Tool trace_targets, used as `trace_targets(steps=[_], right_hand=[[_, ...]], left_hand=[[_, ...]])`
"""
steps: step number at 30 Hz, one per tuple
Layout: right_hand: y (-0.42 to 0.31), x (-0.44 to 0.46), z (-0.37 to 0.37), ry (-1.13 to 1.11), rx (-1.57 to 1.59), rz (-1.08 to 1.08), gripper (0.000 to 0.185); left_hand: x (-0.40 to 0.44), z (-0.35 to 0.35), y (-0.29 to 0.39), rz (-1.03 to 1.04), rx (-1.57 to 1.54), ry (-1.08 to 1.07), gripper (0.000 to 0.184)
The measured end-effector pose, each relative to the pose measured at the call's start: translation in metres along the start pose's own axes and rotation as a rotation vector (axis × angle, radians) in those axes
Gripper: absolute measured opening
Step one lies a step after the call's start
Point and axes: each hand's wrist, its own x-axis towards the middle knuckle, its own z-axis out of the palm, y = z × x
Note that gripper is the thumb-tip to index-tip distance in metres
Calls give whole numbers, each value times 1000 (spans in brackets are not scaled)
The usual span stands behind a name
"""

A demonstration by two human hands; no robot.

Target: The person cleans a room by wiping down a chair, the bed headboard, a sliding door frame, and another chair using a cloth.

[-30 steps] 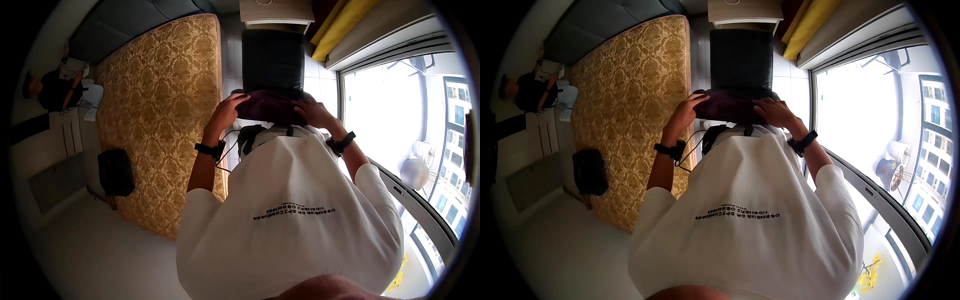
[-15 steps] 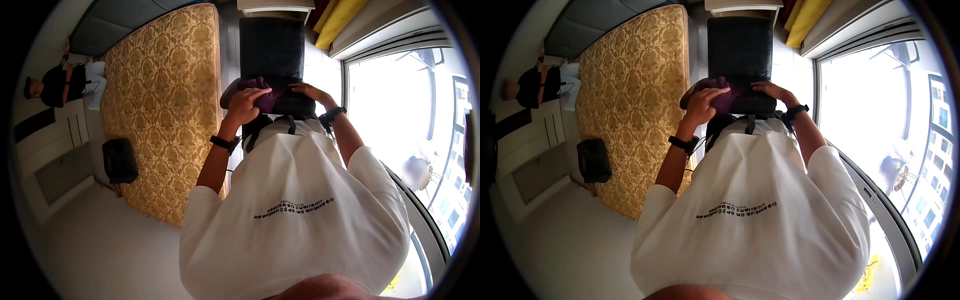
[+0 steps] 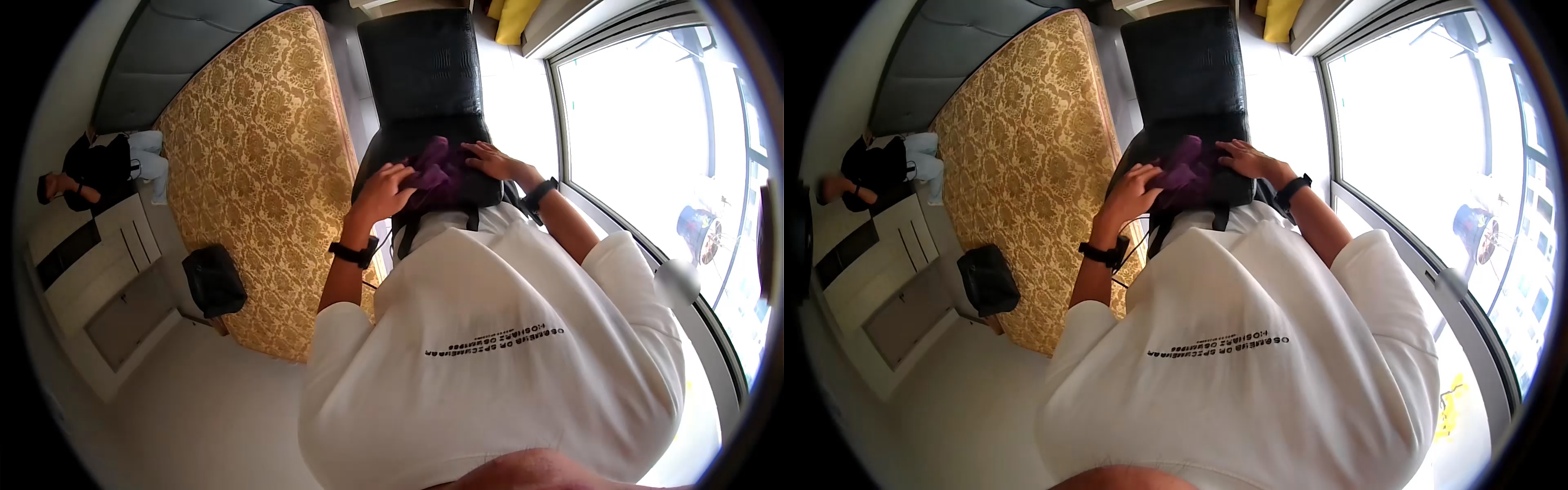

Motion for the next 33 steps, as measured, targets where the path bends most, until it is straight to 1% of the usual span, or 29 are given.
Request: trace_targets(steps=[1,2,3,4,5,6,7,9,10,11,12,13,14,15,16,17,18,19,20,21,22,23,25,26,27,29,30,32,33], right_hand=[[-9,-3,0,0,10,3,59],[-17,-6,-3,-72,-63,-14,63],[-30,-9,-11,-143,-139,-31,67],[-49,-9,-21,-139,-132,-31,67],[-73,-7,-32,-242,-208,-99,72],[-90,-1,-34,-298,-242,-132,75],[-107,4,-36,-354,-274,-166,77],[-129,16,-38,-318,201,-686,84],[-136,28,-45,-344,96,-675,83],[-142,34,-49,-385,-8,-663,83],[-158,23,-64,-344,1,-505,79],[-158,26,-62,-376,-14,-500,79],[-153,34,-66,-381,7,-424,78],[-145,41,-74,-374,20,-343,78],[-135,48,-74,-289,47,-449,62],[-123,59,-85,-306,23,-441,62],[-120,68,-99,-354,-167,-305,65],[-123,72,-111,-400,-360,-169,69],[-123,71,-121,-381,-345,-113,65],[-133,66,-132,-366,-330,-60,62],[-150,61,-140,-450,-307,26,60],[-139,63,-137,-424,-309,-96,62],[-115,68,-117,-389,-432,-175,63],[-117,67,-105,-361,-455,-139,63],[-137,69,-107,-567,-260,101,67],[-118,86,-88,-516,-59,41,72],[-109,96,-79,-528,-78,46,72],[-93,112,-54,-377,-447,-536,75],[-85,120,-43,-386,-454,-537,75]], left_hand=[[-11,-13,-1,-95,-26,-29,35],[-18,-20,-1,-187,-48,-60,36],[-24,-20,0,-182,-45,-69,36],[-30,-19,0,-153,-48,-50,37],[-33,-17,0,-125,-52,-31,39],[-31,-16,8,-106,-56,-66,46],[-31,-16,12,-110,-58,-77,46],[-24,-20,19,-111,72,-99,55],[-18,-30,18,-55,-8,-120,65],[-16,-37,17,-16,19,-110,67],[-13,-38,13,-27,62,-89,69],[-12,-42,14,-33,113,-71,71],[-12,-46,18,-107,40,-96,69],[-12,-46,15,-101,29,-72,69],[-11,-46,13,-104,-83,-60,67],[-11,-46,12,-111,-196,-45,65],[-9,-51,14,-153,-310,4,63],[-6,-51,4,-138,-250,97,62],[2,-46,-5,-155,-272,129,62],[10,-42,-16,-252,-228,231,66],[14,-41,-25,-352,-179,337,71],[20,-35,-29,-375,-198,384,71],[38,-26,-28,-900,378,-33,80],[44,-33,-42,-988,167,-189,85],[42,-33,-44,-1000,136,-168,85],[30,-29,-42,-973,57,-135,84],[23,-22,-45,-927,46,-38,83],[4,-7,-43,-936,45,-32,81],[-4,1,-44,-938,56,-23,79]])
